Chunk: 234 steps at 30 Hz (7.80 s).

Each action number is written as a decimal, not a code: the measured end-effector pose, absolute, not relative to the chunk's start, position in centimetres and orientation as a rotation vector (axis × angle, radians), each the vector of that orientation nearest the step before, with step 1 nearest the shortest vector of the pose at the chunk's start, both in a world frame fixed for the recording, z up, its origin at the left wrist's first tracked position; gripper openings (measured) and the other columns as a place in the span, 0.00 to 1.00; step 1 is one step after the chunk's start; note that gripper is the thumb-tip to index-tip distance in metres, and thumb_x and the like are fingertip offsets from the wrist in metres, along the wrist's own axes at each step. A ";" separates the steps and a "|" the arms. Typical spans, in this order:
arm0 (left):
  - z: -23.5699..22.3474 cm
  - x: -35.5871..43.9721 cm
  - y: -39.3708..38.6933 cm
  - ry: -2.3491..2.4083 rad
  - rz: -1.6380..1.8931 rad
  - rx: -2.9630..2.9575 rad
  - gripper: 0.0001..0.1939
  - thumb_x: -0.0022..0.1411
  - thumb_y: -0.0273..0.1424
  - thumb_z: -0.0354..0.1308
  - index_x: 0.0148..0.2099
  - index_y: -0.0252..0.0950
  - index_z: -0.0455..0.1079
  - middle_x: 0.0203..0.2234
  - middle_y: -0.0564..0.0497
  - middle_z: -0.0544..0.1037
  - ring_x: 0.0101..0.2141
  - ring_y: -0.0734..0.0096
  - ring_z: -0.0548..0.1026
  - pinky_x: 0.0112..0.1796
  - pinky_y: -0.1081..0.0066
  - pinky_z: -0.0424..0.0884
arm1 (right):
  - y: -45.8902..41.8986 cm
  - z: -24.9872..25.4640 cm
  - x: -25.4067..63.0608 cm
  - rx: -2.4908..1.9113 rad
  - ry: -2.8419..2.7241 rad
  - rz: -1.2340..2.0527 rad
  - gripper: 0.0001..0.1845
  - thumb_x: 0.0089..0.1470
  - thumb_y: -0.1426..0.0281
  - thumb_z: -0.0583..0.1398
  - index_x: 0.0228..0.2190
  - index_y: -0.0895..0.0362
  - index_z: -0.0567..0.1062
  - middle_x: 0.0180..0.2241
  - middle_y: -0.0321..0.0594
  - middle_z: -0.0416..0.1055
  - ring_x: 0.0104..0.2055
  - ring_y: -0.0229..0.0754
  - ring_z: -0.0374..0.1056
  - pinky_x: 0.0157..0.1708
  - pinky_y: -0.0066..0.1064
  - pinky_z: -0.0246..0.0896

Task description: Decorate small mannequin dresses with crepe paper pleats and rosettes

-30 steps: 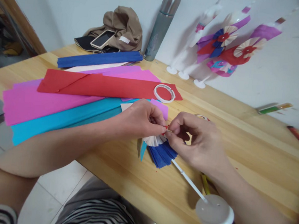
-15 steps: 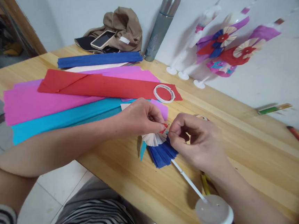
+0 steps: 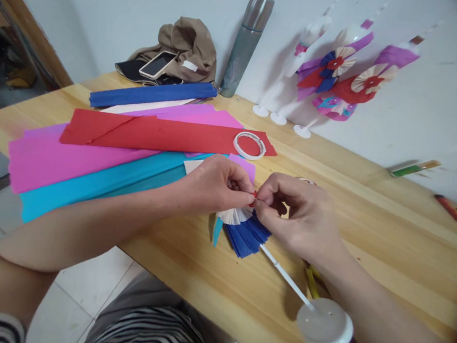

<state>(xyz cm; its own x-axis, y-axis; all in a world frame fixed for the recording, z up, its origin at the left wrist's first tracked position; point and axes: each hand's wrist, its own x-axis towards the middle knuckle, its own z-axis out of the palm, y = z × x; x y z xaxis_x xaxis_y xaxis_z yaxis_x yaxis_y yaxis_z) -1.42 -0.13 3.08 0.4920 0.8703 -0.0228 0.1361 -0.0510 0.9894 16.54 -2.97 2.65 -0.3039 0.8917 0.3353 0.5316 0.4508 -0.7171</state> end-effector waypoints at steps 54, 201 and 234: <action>3.4 2.8 3.5 0.749 0.869 1.555 0.03 0.49 0.22 0.65 0.25 0.31 0.75 0.19 0.55 0.75 0.23 0.80 0.69 0.26 0.79 0.62 | 0.3 5.5 21.3 -1.230 -1.707 1.051 0.12 0.44 0.62 0.70 0.21 0.55 0.75 0.17 0.32 0.68 0.20 0.34 0.58 0.20 0.27 0.53; 3.3 2.1 -0.4 0.909 0.970 1.327 0.13 0.59 0.26 0.54 0.23 0.33 0.72 0.08 0.59 0.64 0.11 0.82 0.61 0.16 0.80 0.56 | -1.5 3.0 17.7 -1.142 -1.178 1.190 0.06 0.37 0.69 0.70 0.18 0.53 0.77 0.15 0.33 0.70 0.18 0.34 0.61 0.20 0.28 0.56; 2.6 2.2 -0.2 0.882 0.993 1.419 0.13 0.57 0.24 0.59 0.21 0.35 0.64 0.09 0.61 0.64 0.13 0.84 0.60 0.17 0.80 0.54 | -2.4 3.4 18.3 -1.147 -1.699 0.511 0.07 0.52 0.71 0.64 0.24 0.52 0.72 0.19 0.32 0.65 0.20 0.36 0.60 0.19 0.30 0.54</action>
